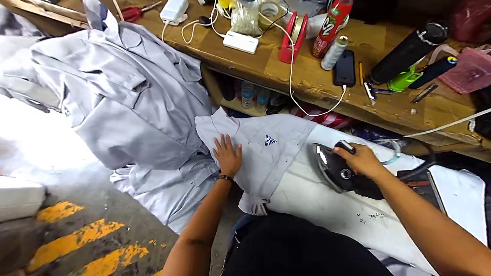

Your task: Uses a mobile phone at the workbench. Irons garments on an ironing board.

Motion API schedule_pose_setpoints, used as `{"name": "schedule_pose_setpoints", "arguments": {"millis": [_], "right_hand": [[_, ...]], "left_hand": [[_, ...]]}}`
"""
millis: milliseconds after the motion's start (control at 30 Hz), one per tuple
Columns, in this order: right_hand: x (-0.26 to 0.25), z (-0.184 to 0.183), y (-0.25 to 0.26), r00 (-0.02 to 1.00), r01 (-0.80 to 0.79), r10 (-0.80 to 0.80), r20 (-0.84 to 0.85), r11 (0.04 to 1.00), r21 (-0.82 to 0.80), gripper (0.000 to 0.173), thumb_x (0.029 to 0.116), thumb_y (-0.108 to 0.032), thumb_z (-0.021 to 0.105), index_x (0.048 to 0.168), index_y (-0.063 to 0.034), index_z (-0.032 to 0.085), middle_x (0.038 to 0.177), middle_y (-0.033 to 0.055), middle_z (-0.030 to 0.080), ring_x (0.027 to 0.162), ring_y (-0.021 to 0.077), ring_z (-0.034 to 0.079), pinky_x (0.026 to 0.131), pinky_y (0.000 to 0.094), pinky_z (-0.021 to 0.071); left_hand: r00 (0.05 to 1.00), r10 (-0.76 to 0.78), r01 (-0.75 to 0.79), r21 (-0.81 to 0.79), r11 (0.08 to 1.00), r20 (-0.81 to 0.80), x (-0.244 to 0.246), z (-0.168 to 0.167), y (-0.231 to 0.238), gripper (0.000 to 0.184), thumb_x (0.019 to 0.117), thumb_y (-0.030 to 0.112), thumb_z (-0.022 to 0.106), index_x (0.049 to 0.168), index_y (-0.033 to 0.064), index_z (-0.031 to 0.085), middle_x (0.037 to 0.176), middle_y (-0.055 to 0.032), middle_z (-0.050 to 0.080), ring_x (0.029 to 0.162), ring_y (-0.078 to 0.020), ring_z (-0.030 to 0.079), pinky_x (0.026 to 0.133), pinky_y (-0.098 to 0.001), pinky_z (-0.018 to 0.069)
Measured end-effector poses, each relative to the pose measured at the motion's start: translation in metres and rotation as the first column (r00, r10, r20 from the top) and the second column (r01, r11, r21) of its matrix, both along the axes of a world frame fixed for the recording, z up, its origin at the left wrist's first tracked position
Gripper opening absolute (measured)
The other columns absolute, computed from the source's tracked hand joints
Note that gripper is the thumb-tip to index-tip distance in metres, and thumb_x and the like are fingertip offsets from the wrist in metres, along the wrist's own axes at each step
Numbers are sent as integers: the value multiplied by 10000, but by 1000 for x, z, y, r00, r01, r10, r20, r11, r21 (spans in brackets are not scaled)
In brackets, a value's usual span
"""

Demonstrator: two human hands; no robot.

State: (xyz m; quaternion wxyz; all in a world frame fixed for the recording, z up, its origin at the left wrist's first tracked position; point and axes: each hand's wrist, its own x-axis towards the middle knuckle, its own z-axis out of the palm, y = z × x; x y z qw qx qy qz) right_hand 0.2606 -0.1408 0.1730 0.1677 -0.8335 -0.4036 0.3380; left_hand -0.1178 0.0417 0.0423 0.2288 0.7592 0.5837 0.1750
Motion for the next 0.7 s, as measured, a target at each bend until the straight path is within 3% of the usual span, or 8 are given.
{"name": "schedule_pose_setpoints", "arguments": {"millis": [100,233,333,433,533,700], "right_hand": [[-73,5,45,984,-179,179,2,983,-31,510,989,-503,647,1064,1,674,834,196,650,765,349,644,727,594,515],[-166,-2,113,920,-383,389,43,918,-103,550,973,-591,615,1076,-56,689,885,185,686,864,388,680,758,624,525],[-212,0,162,895,-428,437,84,898,-104,597,980,-627,572,1093,-51,680,932,202,695,923,404,688,757,627,527],[-227,8,190,894,-434,444,54,890,-139,636,992,-645,533,1126,-37,660,988,215,686,978,409,679,781,621,519],[-220,-3,170,901,-419,421,107,907,-38,591,974,-631,581,1040,-52,674,827,186,661,793,390,674,641,604,518],[-199,-7,140,890,-428,449,74,881,-200,580,972,-648,566,1068,-86,673,872,163,668,872,368,669,746,597,509]], "left_hand": [[998,27,-28,-10,1000,-60,-11,1,46,692,1068,495,360,1616,78,295,1710,-195,135,1577,-449,27,1179,-754,46],[984,8,-26,-103,994,-177,-27,-10,85,594,1084,482,334,1626,238,313,1727,-146,91,1577,-449,-9,1167,-769,28],[971,-9,-23,-131,991,-240,-43,-16,100,562,1087,491,312,1628,345,277,1734,-109,72,1579,-439,-21,1160,-778,49],[970,5,-43,-152,987,-244,-50,-16,106,557,1085,513,322,1624,385,265,1739,-87,50,1579,-441,-30,1160,-773,73],[975,10,-48,-163,985,-223,-53,-16,112,565,1080,531,328,1624,396,258,1739,-90,26,1576,-448,-48,1152,-783,64],[990,-14,-11,-172,985,-143,-56,-24,117,592,1074,513,385,1632,366,252,1738,-106,-18,1563,-481,-67,1150,-766,125]]}}
